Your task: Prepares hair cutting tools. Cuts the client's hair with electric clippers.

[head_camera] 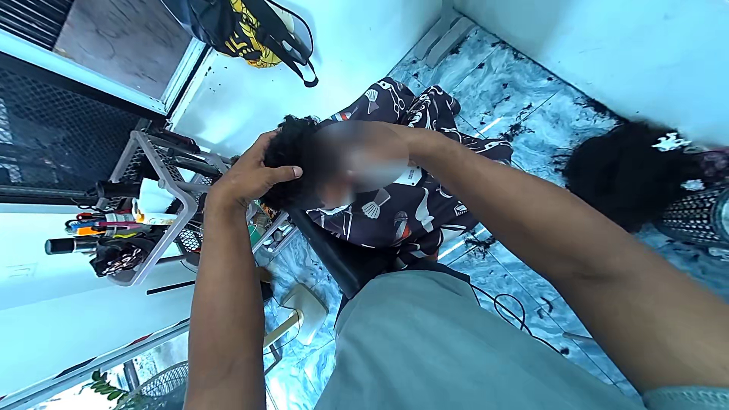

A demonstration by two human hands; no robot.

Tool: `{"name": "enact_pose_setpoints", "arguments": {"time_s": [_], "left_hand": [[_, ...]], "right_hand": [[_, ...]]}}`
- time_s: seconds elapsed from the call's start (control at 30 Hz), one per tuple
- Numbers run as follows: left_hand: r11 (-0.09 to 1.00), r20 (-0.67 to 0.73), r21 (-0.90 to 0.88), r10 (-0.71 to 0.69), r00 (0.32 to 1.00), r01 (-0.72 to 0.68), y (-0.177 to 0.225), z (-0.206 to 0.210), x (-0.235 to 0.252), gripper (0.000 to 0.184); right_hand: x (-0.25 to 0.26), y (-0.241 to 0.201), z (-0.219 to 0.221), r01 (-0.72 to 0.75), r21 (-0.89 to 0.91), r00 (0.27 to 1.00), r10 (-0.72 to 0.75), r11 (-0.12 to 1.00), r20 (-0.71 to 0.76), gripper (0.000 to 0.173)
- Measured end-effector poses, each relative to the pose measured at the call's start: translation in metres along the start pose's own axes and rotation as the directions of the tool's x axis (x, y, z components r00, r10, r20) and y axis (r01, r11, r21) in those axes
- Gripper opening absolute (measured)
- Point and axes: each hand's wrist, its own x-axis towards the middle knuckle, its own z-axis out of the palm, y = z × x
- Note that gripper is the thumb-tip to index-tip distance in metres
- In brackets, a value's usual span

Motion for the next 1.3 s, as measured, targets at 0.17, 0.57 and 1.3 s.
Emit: {"name": "enact_pose_setpoints", "arguments": {"time_s": [0.17, 0.57, 1.3], "left_hand": [[1.000, 0.011, 0.004, 0.011, 1.000, -0.011, 0.000, 0.000, 0.000, 0.082], [1.000, 0.013, -0.001, 0.009, 1.000, -0.009, -0.003, -0.002, 0.000, 0.084], [1.000, 0.007, -0.005, 0.012, 1.000, -0.012, -0.007, -0.003, -0.002, 0.084]], "right_hand": [[0.004, -0.002, -0.002, -0.009, -0.126, 1.000, 0.010, 0.992, 0.008, 0.037], [0.008, -0.003, -0.009, 0.002, 0.022, 0.998, -0.004, 1.000, 0.069, 0.030], [0.010, -0.016, -0.018, -0.085, 0.020, 0.991, 0.082, 0.996, 0.104, 0.031]]}}
